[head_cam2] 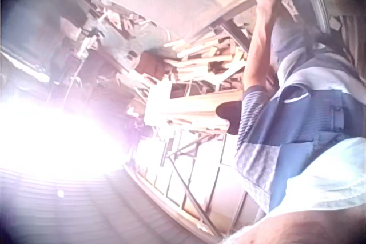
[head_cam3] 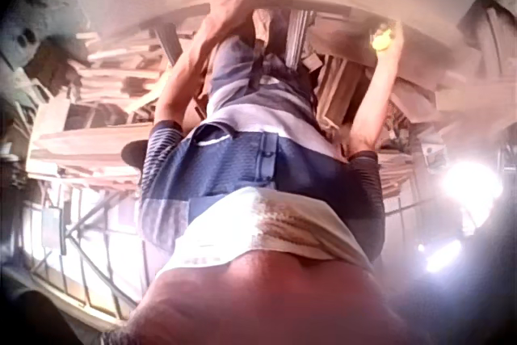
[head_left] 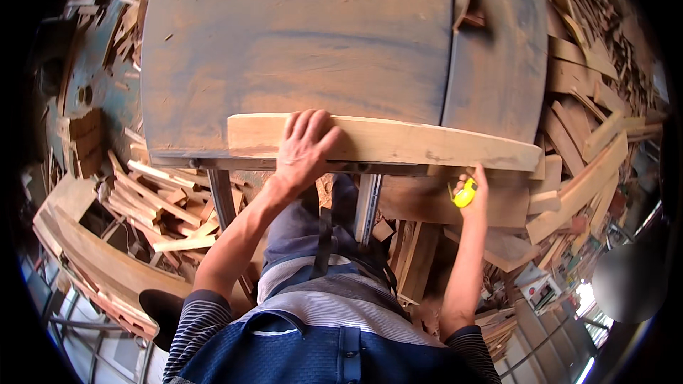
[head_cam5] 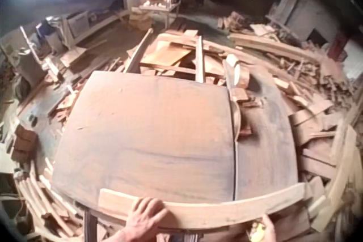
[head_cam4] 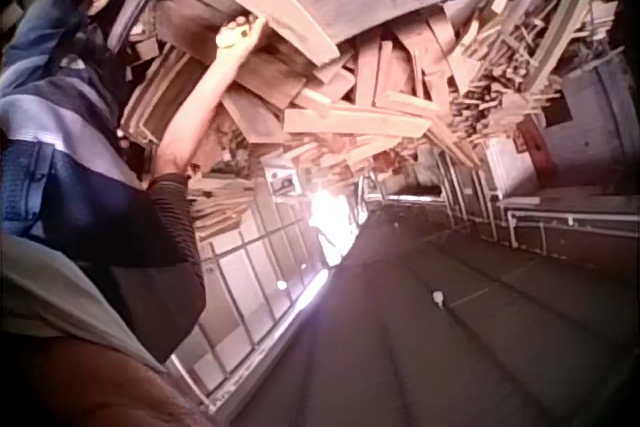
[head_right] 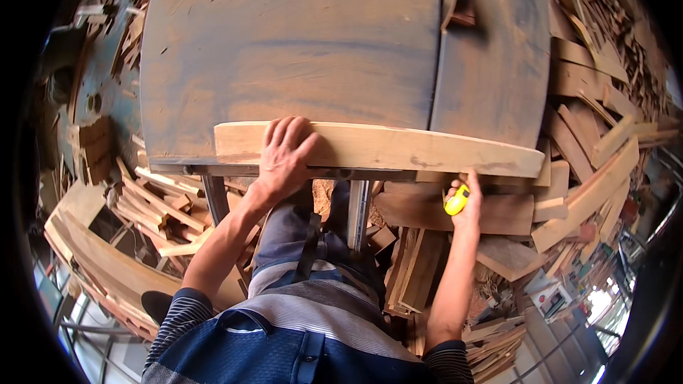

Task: The person measures wood planks using a tape measure in a woodworking shop, handling various planks one at a time and extending the tape measure across their length.

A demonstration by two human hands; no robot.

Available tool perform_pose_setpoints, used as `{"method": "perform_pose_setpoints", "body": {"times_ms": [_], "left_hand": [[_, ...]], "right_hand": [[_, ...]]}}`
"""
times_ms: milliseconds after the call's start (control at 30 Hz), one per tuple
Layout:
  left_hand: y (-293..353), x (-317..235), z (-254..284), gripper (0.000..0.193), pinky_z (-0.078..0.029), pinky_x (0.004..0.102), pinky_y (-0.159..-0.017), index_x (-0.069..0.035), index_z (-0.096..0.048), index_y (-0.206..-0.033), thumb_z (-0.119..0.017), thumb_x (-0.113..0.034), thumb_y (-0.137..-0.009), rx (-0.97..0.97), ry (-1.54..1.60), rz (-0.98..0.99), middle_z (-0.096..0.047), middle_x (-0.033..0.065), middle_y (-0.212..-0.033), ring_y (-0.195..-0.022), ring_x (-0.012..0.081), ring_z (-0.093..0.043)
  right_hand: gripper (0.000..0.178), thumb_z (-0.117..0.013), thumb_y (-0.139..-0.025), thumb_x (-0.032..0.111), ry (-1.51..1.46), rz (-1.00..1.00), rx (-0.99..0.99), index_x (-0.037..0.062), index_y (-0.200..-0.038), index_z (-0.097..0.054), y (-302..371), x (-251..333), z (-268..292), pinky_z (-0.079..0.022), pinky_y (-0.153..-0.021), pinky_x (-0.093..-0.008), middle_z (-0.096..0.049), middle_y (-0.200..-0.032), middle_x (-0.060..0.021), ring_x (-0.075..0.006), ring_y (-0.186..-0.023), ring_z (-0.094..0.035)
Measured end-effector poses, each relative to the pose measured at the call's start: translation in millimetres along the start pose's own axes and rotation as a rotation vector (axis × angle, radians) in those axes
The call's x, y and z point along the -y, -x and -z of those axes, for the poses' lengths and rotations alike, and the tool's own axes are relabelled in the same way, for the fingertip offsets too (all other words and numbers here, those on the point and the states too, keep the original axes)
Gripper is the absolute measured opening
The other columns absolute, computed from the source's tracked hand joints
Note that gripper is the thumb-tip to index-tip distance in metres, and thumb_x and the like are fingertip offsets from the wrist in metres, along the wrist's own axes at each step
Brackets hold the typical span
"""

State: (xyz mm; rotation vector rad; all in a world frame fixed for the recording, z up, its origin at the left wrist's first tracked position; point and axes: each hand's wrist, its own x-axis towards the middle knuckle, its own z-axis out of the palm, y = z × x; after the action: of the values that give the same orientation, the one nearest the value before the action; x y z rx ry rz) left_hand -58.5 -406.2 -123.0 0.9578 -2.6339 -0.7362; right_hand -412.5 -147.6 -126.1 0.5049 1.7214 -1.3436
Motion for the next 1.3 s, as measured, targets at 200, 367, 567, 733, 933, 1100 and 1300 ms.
{"method": "perform_pose_setpoints", "body": {"times_ms": [200,367,567,733,933,1100,1300], "left_hand": [[14.6,-47.4,2.3,0.058,-0.037,0.0558,-0.107,-0.007,-0.061,-0.113,-0.087,-0.027,-0.066,0.025,-0.001,0.044,-0.049,0.0200,-0.136,-0.129,0.0405,-0.044],[18.1,-119.5,13.7,0.039,-0.055,0.0323,-0.084,0.003,-0.061,-0.122,-0.072,-0.021,-0.093,0.815,0.796,0.453,-0.070,0.0146,-0.110,-0.099,0.0204,-0.066],[50.6,-123.9,-25.2,0.042,-0.049,0.0320,-0.099,0.000,-0.055,-0.138,-0.062,-0.008,-0.098,0.929,1.175,0.265,-0.067,0.0140,-0.123,-0.112,0.0169,-0.061],[52.5,-141.3,-21.0,0.036,-0.050,0.0310,-0.094,0.001,-0.061,-0.129,-0.066,-0.005,-0.094,0.981,1.196,0.226,-0.069,0.0084,-0.113,-0.105,0.0147,-0.061],[59.2,-150.8,21.6,0.016,-0.053,0.0277,-0.076,0.000,-0.068,-0.105,-0.072,-0.008,-0.092,0.643,1.147,0.540,-0.069,0.0034,-0.088,-0.083,0.0126,-0.064],[77.4,0.0,69.1,0.023,-0.051,0.0289,-0.073,-0.004,-0.071,-0.104,-0.074,-0.023,-0.092,-0.134,0.880,0.723,-0.068,0.0029,-0.087,-0.077,0.0117,-0.060],[77.5,123.7,65.5,0.026,-0.032,0.0224,-0.047,-0.011,-0.059,-0.072,-0.074,-0.021,-0.090,-0.426,0.667,0.947,-0.048,-0.0069,-0.065,-0.054,0.0030,-0.040]], "right_hand": [[0.060,-0.070,-0.089,0.030,0.098,-0.050,0.362,0.0069,-0.138,-0.045,95.5,-29.6,-35.4,-0.055,-0.059,-0.0323,-0.065,-0.094,-0.0124,-0.0193,-0.067,-0.064],[0.088,-0.072,-0.087,0.031,0.472,0.038,0.761,0.0024,-0.155,-0.024,152.8,-53.3,-75.9,-0.052,-0.093,-0.0340,-0.054,-0.134,-0.0223,-0.0238,-0.114,-0.060],[0.099,-0.073,-0.088,0.046,0.731,0.360,0.768,-0.0010,-0.156,-0.018,153.5,-83.6,-52.3,-0.034,-0.115,-0.0449,-0.038,-0.148,-0.0360,-0.0408,-0.139,-0.042],[0.097,-0.077,-0.086,0.043,0.693,0.264,0.958,-0.0018,-0.154,-0.025,164.1,-57.8,-37.6,-0.035,-0.115,-0.0422,-0.039,-0.151,-0.0292,-0.0355,-0.141,-0.041],[0.056,-0.073,-0.089,0.032,0.723,0.155,1.179,-0.0001,-0.133,-0.059,124.2,-29.1,-4.3,-0.046,-0.101,-0.0328,-0.068,-0.122,-0.0132,-0.0206,-0.115,-0.061],[0.018,-0.072,-0.087,0.021,0.805,0.473,0.683,0.0034,-0.090,-0.073,49.5,42.2,45.3,-0.050,-0.071,-0.0271,-0.069,-0.081,-0.0041,-0.0093,-0.077,-0.064],[0.023,-0.070,-0.082,0.034,1.179,0.769,0.103,0.0111,-0.083,-0.073,4.3,87.3,-1.3,-0.049,-0.060,-0.0366,-0.069,-0.069,-0.0127,-0.0251,-0.063,-0.067]]}}
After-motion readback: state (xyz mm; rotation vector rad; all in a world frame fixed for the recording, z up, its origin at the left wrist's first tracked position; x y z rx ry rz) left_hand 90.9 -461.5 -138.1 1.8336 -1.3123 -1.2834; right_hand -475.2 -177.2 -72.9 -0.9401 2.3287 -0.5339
